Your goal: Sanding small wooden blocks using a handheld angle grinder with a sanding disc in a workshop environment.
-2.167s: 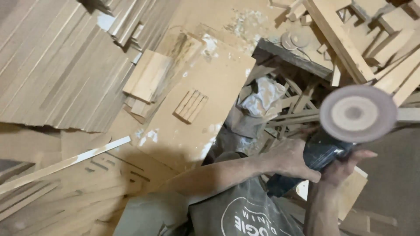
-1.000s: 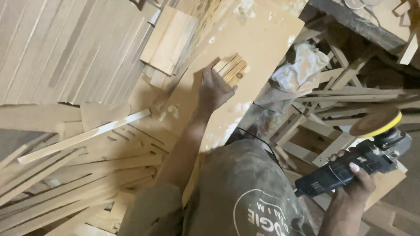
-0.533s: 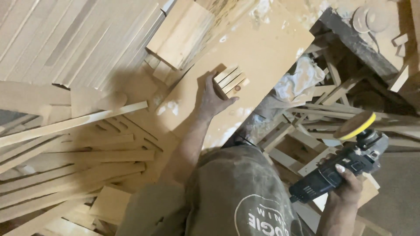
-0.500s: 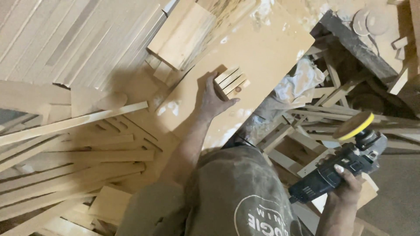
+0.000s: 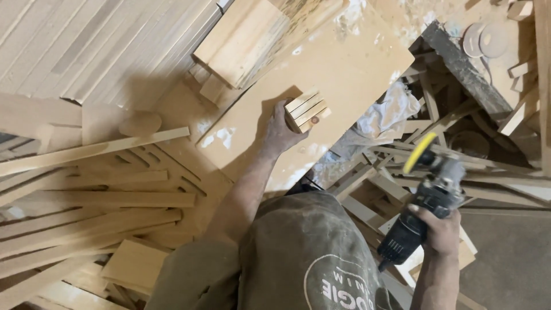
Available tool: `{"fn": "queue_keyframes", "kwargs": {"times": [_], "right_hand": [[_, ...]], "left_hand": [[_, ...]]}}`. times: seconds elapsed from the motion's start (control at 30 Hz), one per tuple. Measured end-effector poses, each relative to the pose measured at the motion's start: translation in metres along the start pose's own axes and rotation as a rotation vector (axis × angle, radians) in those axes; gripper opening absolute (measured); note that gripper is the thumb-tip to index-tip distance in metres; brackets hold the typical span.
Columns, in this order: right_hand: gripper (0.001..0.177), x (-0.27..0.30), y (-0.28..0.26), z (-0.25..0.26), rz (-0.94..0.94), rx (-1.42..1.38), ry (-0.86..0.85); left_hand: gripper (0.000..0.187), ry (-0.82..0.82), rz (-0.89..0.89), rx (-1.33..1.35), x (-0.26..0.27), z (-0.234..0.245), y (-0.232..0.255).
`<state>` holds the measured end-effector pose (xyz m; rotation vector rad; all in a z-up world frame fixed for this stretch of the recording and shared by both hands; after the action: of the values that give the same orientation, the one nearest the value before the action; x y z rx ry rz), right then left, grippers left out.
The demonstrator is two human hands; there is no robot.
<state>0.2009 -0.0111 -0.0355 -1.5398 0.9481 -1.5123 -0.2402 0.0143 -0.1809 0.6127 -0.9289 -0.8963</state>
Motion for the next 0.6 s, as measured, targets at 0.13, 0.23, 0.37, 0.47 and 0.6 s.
{"fn": "queue_keyframes", "kwargs": {"times": [0.13,0.23,0.37,0.47,0.6], "right_hand": [[0.042,-0.022,-0.05,-0.057,-0.097,0.48,0.007],[0.081,-0.046,-0.078,-0.121,-0.125,1.051,0.023],[0.09,-0.066,-0.089,-0.195,-0.114,1.308,-0.164],[0.085,-0.085,-0.085,-0.221,-0.103,1.414,-0.257],[0.083,-0.098,-0.075,-0.238,-0.087,1.49,-0.327]], "left_hand": [[0.109,0.028,-0.049,0.002,-0.012,-0.012,-0.02],[0.118,0.096,0.014,0.076,-0.017,-0.033,-0.043],[0.12,0.122,-0.08,0.147,-0.02,-0.042,-0.054],[0.123,0.161,-0.154,0.152,-0.02,-0.04,-0.053],[0.124,0.27,-0.338,0.128,-0.036,-0.067,-0.08]]}}
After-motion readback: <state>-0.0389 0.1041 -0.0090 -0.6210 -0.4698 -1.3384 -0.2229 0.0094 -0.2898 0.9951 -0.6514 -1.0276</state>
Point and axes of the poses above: each hand's wrist, its own x-axis away from the middle knuckle, its own z-axis out of the back of the hand, y = z × x, the point moved 1 cm from there along -x, towards the middle knuckle, and after that the axes turned 11 degrees about -x, right-handed, at the moved point
